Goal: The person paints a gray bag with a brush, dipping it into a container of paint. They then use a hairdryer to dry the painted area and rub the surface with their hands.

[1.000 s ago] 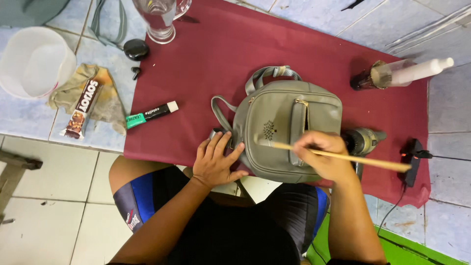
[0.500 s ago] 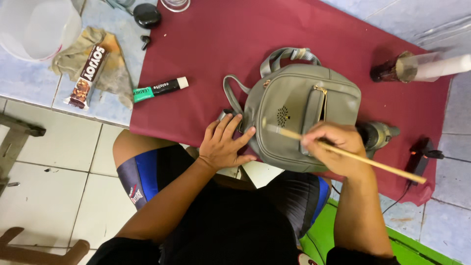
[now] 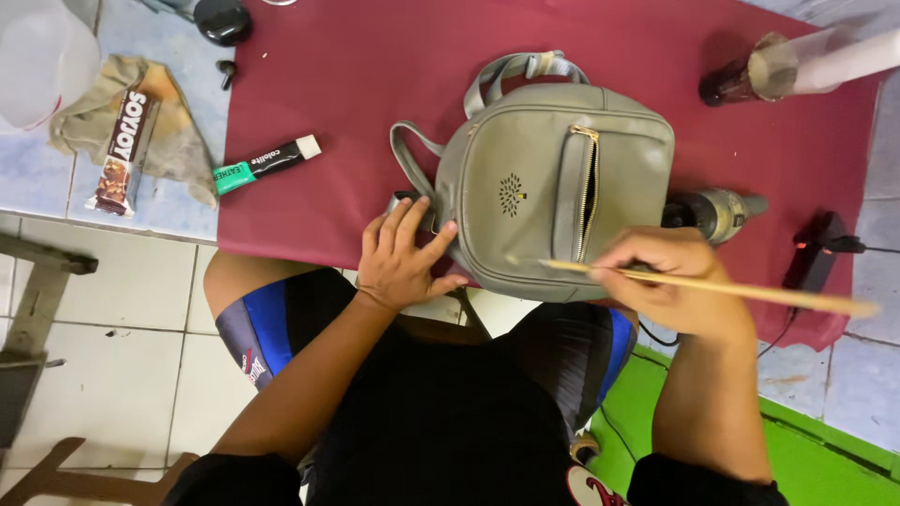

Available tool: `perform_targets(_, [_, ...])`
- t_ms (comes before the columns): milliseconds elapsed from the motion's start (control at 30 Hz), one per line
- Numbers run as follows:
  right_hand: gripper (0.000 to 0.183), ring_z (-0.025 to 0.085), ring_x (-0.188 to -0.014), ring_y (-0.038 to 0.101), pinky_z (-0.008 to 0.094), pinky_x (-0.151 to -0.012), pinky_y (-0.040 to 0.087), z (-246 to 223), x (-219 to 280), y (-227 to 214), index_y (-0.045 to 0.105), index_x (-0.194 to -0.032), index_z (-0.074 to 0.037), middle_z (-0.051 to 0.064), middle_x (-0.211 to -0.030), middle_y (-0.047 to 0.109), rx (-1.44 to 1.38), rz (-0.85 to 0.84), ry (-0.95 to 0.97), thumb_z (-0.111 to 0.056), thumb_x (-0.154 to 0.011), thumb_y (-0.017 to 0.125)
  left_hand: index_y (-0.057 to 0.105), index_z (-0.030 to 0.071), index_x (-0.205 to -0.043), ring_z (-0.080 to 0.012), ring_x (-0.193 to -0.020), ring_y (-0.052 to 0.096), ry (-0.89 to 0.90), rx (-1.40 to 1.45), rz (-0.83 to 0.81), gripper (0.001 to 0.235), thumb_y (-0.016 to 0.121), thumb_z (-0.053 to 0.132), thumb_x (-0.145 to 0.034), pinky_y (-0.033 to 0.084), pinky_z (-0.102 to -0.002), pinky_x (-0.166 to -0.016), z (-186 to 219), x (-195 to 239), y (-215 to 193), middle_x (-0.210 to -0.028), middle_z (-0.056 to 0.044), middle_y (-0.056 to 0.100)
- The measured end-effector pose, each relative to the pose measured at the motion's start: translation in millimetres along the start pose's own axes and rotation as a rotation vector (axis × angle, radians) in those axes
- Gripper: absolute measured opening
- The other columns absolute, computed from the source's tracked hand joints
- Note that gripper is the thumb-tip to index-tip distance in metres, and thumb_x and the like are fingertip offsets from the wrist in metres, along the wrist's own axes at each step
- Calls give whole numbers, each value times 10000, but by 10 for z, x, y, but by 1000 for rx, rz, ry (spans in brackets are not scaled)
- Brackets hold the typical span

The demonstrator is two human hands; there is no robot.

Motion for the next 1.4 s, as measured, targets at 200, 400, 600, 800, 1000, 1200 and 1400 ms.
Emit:
perform_targets(200, [109, 226, -467, 585, 361, -466, 471, 44, 181, -45, 679, -736, -74, 101, -575, 614, 46, 36, 24, -6, -794, 742, 502, 320, -1475, -401, -1288, 571, -34, 70, 20, 737, 435, 804, -922, 429, -539, -969, -7, 61, 83, -1424, -174, 562])
perform_targets(400, [76, 360, -507, 624, 396, -473, 512, -194, 236, 87, 667, -781, -52, 149, -591, 604, 192, 94, 0, -12, -816, 721, 502, 314, -1477, -406, -1271, 588, -15, 37, 23, 733, 369, 801, -946, 433, -538, -957, -7, 77, 102, -1417, -181, 576])
perform_targets(600, [58, 287, -530, 663, 352, -496, 537, 101, 528, 478, 715, -828, -113, 63, -600, 619, 478, 290, 34, -134, -869, 751, 527, 316, -1457, -400, -1268, 595, -33, 40, 44, 720, 386, 799, -942, 441, -536, -956, 1, 49, 76, -1408, -171, 589])
perform_targets(800, [215, 279, -492, 645, 351, -487, 542, -209, 619, 794, 598, -720, -168, 60, -552, 560, 733, 384, 220, -243, -886, 713, 549, 341, -1446, -387, -1266, 600, -43, 58, 71, 714, 328, 802, -948, 456, -528, -956, -14, 67, 73, -1402, -164, 596])
perform_targets(1000, [200, 286, -481, 640, 361, -468, 532, -210, 500, 930, 601, -720, -150, 59, -555, 565, 716, 518, 319, -187, -873, 724, 487, 325, -1506, -392, -1261, 600, -2, 68, 34, 762, 300, 811, -950, 475, -527, -946, -41, 56, 57, -1401, -168, 585])
perform_targets(1200, [117, 334, -542, 682, 405, -487, 525, -175, 507, 873, 672, -765, -108, 110, -568, 616, 570, 591, 397, -120, -826, 771, 506, 309, -1494, -408, -1284, 578, 14, 82, 7, 749, 272, 782, -962, 461, -543, -971, -40, 93, 100, -1425, -178, 566])
perform_targets(1400, [111, 290, -488, 652, 325, -488, 505, -177, 511, 611, 695, -776, -104, 68, -556, 648, 361, 699, 397, -106, -840, 785, 467, 311, -1519, -388, -1292, 585, 4, 75, -3, 750, 244, 776, -974, 459, -547, -986, -34, 116, 125, -1413, -163, 589])
Point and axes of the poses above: each hand's wrist, its own x-axis away from the middle knuckle, its own y-axis out of the palm, z = x × y, the point moved 7 cm from there along -x, towards the middle knuckle
